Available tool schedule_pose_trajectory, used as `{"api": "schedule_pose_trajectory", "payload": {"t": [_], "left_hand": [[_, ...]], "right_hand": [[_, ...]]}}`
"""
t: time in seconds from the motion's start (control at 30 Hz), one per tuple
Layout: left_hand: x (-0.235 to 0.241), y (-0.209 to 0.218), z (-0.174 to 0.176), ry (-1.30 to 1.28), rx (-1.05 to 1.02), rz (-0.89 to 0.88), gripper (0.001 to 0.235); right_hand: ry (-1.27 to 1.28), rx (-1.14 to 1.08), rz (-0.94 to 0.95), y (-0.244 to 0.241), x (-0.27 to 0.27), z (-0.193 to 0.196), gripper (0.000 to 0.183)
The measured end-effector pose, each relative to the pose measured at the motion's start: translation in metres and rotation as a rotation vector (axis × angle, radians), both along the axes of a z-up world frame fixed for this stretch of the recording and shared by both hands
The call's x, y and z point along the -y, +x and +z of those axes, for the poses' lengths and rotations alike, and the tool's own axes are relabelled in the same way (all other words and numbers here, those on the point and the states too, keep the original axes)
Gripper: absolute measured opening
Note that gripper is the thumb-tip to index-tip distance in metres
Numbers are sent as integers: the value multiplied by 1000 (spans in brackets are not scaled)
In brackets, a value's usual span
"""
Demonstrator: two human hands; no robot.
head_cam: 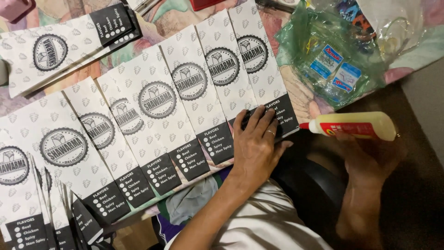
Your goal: Aligning stacks of paper shawarma sleeves and applying glue to the edges for assembly.
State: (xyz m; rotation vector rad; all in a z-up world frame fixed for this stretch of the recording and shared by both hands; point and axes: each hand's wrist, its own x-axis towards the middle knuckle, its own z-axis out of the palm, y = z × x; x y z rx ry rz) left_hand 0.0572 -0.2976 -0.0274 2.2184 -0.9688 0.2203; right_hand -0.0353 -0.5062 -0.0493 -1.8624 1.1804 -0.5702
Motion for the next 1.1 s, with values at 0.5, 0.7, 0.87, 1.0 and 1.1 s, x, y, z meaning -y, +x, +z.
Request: {"api": "schedule_pose_trajectory", "payload": {"t": [0.5,0.7,0.87,1.0,1.1], "left_hand": [[13,-6,17,-132,-67,142,26],[16,-5,21,-162,-71,189,19],[15,-5,19,-166,-82,176,19],[16,-4,20,-189,-80,176,16],[15,-4,19,-194,-62,165,15]], "right_hand": [[143,661,376,-15,-22,19,28],[-72,472,325,-25,-19,-15,34],[-129,453,235,-36,-10,-20,37],[-70,518,168,-44,1,-39,36],[-35,391,145,-33,-19,-24,37]]}}
